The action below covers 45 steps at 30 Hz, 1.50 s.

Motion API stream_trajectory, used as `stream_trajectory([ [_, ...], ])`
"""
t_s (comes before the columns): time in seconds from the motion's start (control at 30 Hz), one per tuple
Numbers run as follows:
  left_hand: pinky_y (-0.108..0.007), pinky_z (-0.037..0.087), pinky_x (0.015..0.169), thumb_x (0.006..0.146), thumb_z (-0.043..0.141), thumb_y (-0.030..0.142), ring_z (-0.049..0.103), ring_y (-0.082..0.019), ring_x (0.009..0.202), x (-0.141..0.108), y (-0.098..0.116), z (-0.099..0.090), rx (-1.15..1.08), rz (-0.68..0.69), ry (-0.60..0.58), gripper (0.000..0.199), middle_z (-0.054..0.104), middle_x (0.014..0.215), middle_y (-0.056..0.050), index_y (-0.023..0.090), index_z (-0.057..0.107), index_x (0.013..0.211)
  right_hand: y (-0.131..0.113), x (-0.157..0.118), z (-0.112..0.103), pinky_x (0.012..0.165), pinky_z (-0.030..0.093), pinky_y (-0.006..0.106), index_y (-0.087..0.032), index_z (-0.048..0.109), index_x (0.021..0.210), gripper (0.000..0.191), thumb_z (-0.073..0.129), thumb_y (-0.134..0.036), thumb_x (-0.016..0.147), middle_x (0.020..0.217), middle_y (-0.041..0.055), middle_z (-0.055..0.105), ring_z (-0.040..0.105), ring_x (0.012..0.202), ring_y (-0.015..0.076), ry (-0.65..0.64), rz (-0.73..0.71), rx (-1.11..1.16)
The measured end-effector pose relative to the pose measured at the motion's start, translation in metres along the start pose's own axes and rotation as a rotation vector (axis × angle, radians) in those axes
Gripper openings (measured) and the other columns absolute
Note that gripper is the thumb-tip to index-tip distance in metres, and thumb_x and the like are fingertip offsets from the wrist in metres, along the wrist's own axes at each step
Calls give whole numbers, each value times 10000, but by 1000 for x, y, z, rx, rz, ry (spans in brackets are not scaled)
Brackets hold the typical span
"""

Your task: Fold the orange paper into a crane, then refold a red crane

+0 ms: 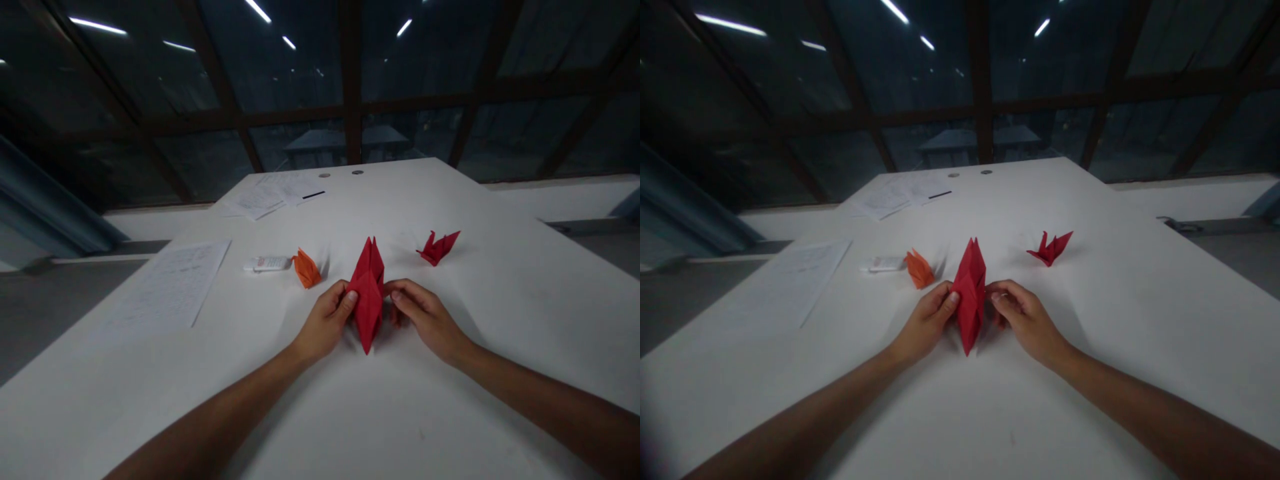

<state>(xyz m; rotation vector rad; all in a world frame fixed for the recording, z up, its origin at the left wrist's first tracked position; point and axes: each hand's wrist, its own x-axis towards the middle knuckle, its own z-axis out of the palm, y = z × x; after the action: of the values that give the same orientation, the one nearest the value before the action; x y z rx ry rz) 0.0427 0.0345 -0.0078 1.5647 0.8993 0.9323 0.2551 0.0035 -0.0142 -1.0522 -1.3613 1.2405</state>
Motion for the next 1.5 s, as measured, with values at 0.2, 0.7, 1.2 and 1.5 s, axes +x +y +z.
stream_trajectory([
  [0.2, -242, 415, 614, 1000, 511, 520, 475, -125, 656, -1, 1, 0, 33, -1, -29, 364, 527, 738, 27, 174, 559, 897, -2, -3, 5, 672, 472, 275, -197, 666, 923, 252, 634, -445, 957, 789, -7, 628, 570, 722, 143, -123, 2, 30],
  [0.7, -267, 502, 717, 987, 555, 382, 576, -151, 848, -4, -3, 3, 147, 72, 113, 313, 584, 1122, -57, 216, 485, 1242, 11, -2, 7, 621, 425, 287, -206, 603, 821, 218, 646, -388, 933, 721, -26, 580, 534, 662, 149, -64, 14, -5],
  [1.2, -268, 468, 700, 1003, 528, 359, 588, -151, 750, -9, 6, 8, 276, 67, -38, 195, 669, 912, -31, 187, 573, 1085, 16, -2, 7, 631, 464, 269, -269, 513, 1214, 373, 713, -317, 903, 916, -23, 636, 565, 687, 126, 32, -48, 20],
  [1.5, -240, 403, 660, 1030, 439, 492, 459, -142, 705, -8, 6, 5, 265, 73, -73, 373, 498, 742, 20, 183, 547, 850, 8, -8, 5, 609, 442, 279, -272, 641, 1213, 271, 637, -307, 944, 939, 16, 635, 542, 679, 139, 39, -139, -306],
])
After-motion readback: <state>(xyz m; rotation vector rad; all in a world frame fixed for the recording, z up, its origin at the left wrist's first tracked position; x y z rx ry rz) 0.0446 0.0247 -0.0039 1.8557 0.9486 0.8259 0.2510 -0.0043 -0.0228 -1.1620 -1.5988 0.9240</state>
